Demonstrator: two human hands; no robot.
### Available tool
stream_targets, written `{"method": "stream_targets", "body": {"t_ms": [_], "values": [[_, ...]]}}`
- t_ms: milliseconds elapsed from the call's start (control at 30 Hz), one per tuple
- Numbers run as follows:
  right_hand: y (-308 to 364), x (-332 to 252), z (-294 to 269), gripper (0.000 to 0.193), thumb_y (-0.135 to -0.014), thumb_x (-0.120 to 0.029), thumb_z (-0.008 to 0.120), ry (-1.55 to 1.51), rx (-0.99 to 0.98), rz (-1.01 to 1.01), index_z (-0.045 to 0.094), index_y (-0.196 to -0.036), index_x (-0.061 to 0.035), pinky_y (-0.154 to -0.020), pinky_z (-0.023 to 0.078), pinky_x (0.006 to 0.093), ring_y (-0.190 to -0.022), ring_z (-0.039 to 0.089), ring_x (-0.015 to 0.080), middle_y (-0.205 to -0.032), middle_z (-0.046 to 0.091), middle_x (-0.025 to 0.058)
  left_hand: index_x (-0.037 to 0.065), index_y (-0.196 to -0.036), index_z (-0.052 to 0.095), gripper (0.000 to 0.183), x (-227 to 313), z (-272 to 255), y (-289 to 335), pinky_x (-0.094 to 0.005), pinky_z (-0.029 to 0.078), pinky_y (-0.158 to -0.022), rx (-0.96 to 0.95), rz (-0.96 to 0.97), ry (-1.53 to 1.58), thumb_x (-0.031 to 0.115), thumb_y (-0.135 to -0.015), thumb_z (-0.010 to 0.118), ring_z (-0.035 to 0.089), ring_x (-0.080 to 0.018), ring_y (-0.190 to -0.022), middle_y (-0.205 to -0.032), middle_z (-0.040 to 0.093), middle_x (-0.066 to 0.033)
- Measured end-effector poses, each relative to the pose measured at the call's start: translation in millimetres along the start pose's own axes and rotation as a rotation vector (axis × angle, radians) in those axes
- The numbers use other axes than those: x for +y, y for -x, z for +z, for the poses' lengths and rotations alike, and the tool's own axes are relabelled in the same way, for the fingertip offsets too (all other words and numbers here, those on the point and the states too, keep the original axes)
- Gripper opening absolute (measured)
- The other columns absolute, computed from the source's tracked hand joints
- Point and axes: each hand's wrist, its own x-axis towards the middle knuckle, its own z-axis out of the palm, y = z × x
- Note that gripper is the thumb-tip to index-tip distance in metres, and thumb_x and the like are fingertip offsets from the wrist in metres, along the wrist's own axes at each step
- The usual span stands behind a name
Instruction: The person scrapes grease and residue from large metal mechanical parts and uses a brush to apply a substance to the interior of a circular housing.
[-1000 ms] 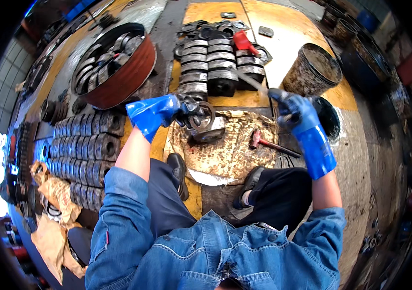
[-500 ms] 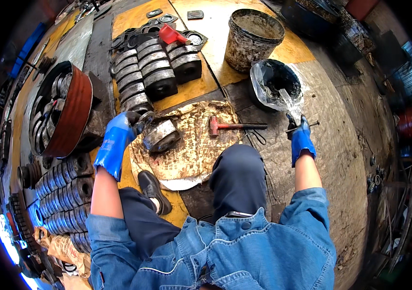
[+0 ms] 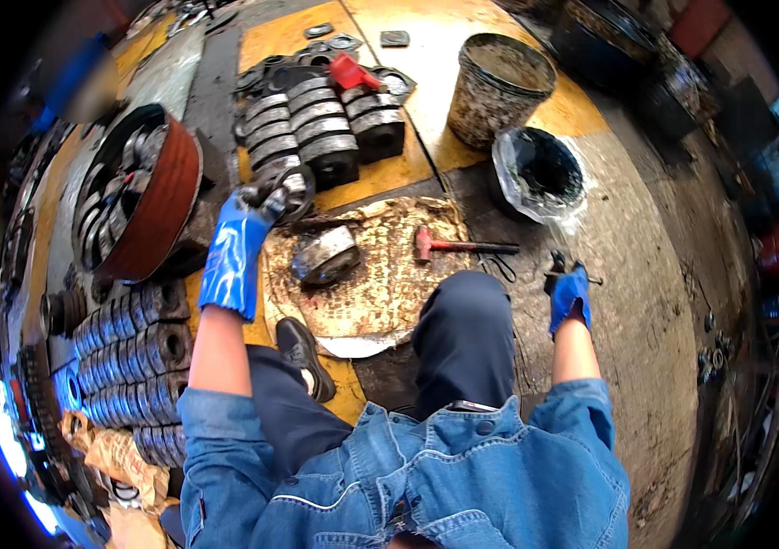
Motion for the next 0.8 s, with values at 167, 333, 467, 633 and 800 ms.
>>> {"method": "stream_targets", "body": {"t_ms": [167, 333, 467, 633, 800], "values": [[48, -9, 93, 0.036, -0.092, -0.040, 0.050, -0.008, 0.085, 0.022, 0.061, -0.101, -0.0065, -0.041, 0.045, 0.0258, -0.045, 0.052, 0.0136, -0.074, 0.064, 0.0065, 0.002, -0.099, 0.068, 0.020, 27, -16, 15, -0.0261, 0.048, -0.070, 0.042, 0.004, 0.465, 0.015, -0.084, 0.071, 0.057, -0.0099, -0.075, -0.087, 0.066, -0.0020], [225, 54, 261, 0.027, -0.091, -0.027, 0.056, 0.281, -0.468, 0.230, 0.058, -0.111, -0.0081, -0.045, 0.052, 0.0276, -0.058, 0.062, 0.0203, -0.091, 0.068, 0.0116, 0.002, -0.101, 0.067, 0.021, 36, -40, 29, -0.0259, 0.048, -0.071, 0.098, 0.071, 0.612, 0.015, -0.085, 0.070, 0.057, -0.0097, -0.076, -0.088, 0.066, -0.0020], [244, 131, 287, 0.022, -0.085, -0.029, 0.064, 0.518, -0.553, 0.233, 0.062, -0.095, -0.0094, -0.045, 0.044, 0.0272, -0.055, 0.055, 0.0184, -0.077, 0.063, 0.0067, 0.001, -0.102, 0.067, 0.021, 48, -36, 23, -0.0257, 0.048, -0.071, 0.113, 0.138, 0.609, 0.015, -0.086, 0.068, 0.056, -0.0096, -0.076, -0.089, 0.066, -0.0019], [230, 188, 285, 0.023, -0.088, -0.035, 0.058, 0.475, -0.512, 0.928, 0.053, -0.089, -0.0126, -0.037, 0.042, 0.0266, -0.043, 0.051, 0.0180, -0.064, 0.060, 0.0078, -0.002, -0.111, 0.064, 0.027, 41, -41, 16, -0.0252, 0.048, -0.075, 0.118, 0.181, 0.372, 0.012, -0.087, 0.067, 0.058, -0.0108, -0.083, -0.095, 0.066, -0.0028], [241, 198, 282, 0.031, -0.086, -0.036, 0.062, 0.377, -0.506, 0.780, 0.049, -0.072, -0.0115, -0.035, 0.038, 0.0266, -0.038, 0.043, 0.0135, -0.051, 0.047, 0.0014, -0.002, -0.109, 0.065, 0.027, 24, -43, 13, -0.0260, 0.048, -0.077, 0.108, 0.172, 0.298, 0.010, -0.085, 0.069, 0.059, -0.0113, -0.085, -0.096, 0.067, -0.0045]]}}
